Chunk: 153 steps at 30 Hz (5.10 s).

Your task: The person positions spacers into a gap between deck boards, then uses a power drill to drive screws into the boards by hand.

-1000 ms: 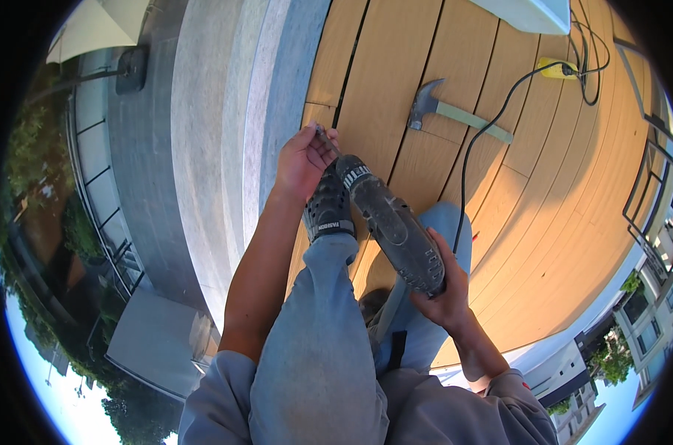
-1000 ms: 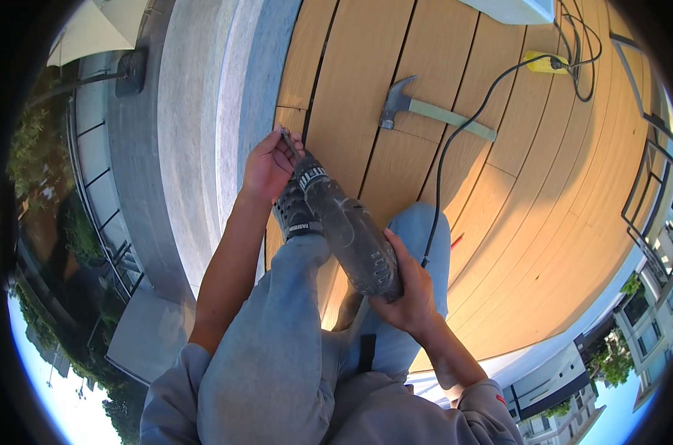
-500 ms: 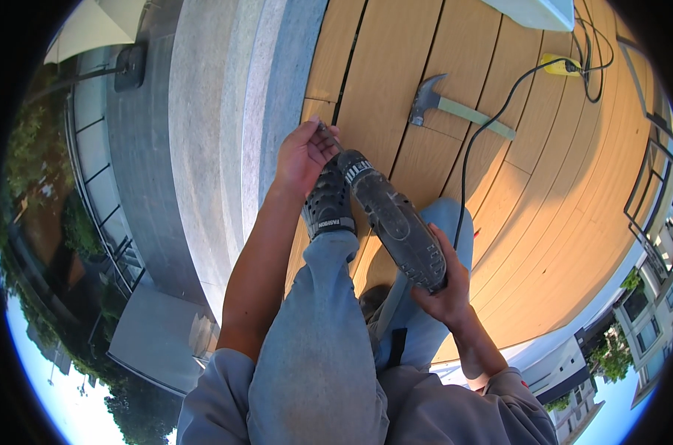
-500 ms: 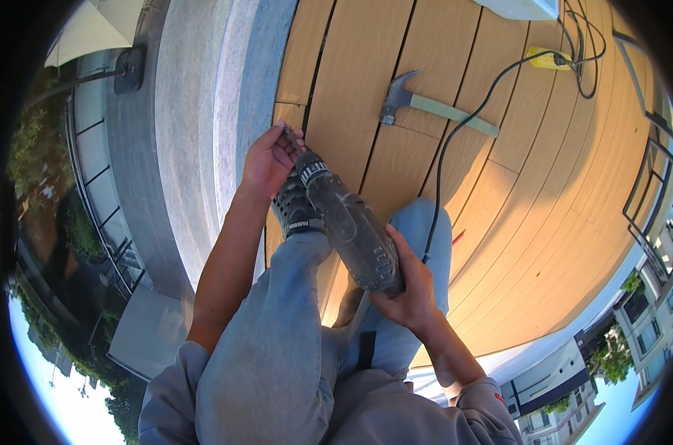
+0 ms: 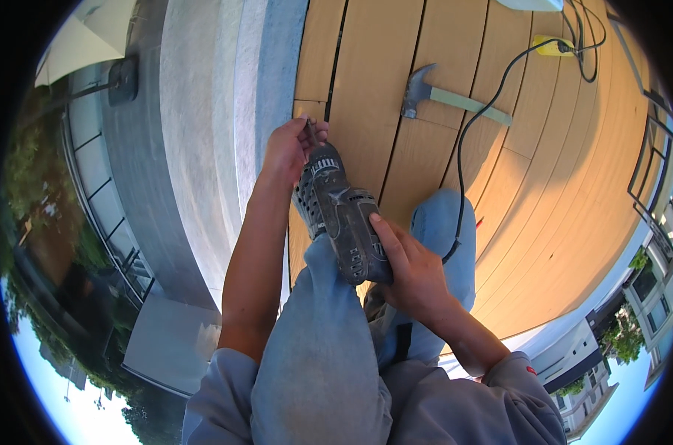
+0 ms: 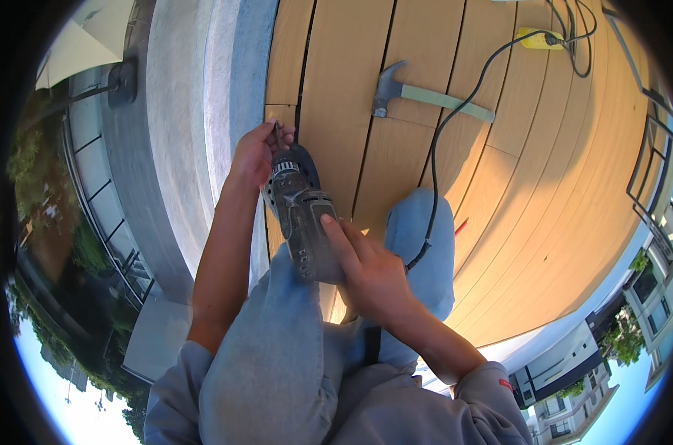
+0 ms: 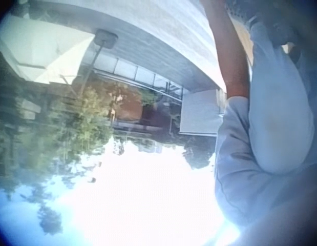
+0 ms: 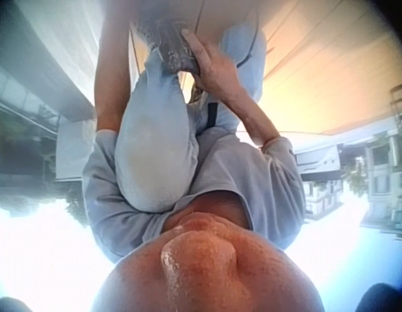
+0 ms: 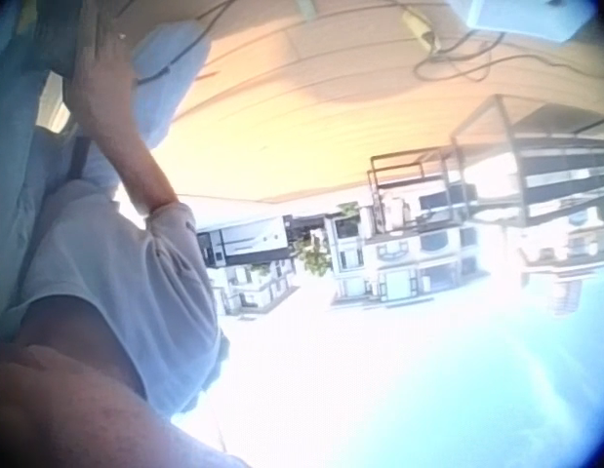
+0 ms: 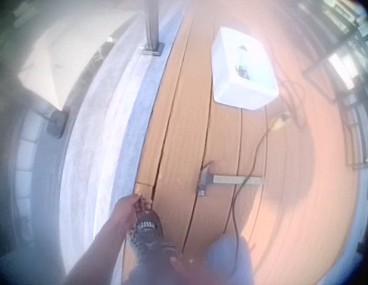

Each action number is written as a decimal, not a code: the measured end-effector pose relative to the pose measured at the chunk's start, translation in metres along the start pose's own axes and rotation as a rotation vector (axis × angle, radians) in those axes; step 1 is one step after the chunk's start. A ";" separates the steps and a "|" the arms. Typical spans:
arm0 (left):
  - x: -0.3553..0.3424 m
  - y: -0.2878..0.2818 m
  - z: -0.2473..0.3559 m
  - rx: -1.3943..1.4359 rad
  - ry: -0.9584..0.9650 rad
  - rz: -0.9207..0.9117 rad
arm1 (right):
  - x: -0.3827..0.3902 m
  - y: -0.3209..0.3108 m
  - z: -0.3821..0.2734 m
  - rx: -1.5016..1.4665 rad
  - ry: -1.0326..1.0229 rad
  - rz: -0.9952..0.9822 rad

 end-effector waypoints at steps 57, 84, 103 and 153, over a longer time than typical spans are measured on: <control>-0.061 0.565 0.284 -2.573 1.096 0.086 | 0.110 -0.111 0.143 -0.348 0.310 0.384; -0.118 0.601 0.340 -1.963 1.154 -0.189 | 0.132 -0.136 0.197 -0.641 0.700 0.440; -0.125 0.557 0.294 -1.883 0.647 -0.315 | 0.139 -0.129 0.205 -0.694 0.670 0.535; -0.136 0.540 0.249 -2.656 1.226 -0.129 | 0.154 -0.035 0.356 0.329 0.431 0.815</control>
Point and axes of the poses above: each hand's wrist, its own x-axis away from the middle knuckle, its own y-axis out of the palm, z = x × y, the point moved 8 cm from there along -x, towards the middle knuckle, and after that the axes turned 2 degrees about -y, right-handed, at the moved point
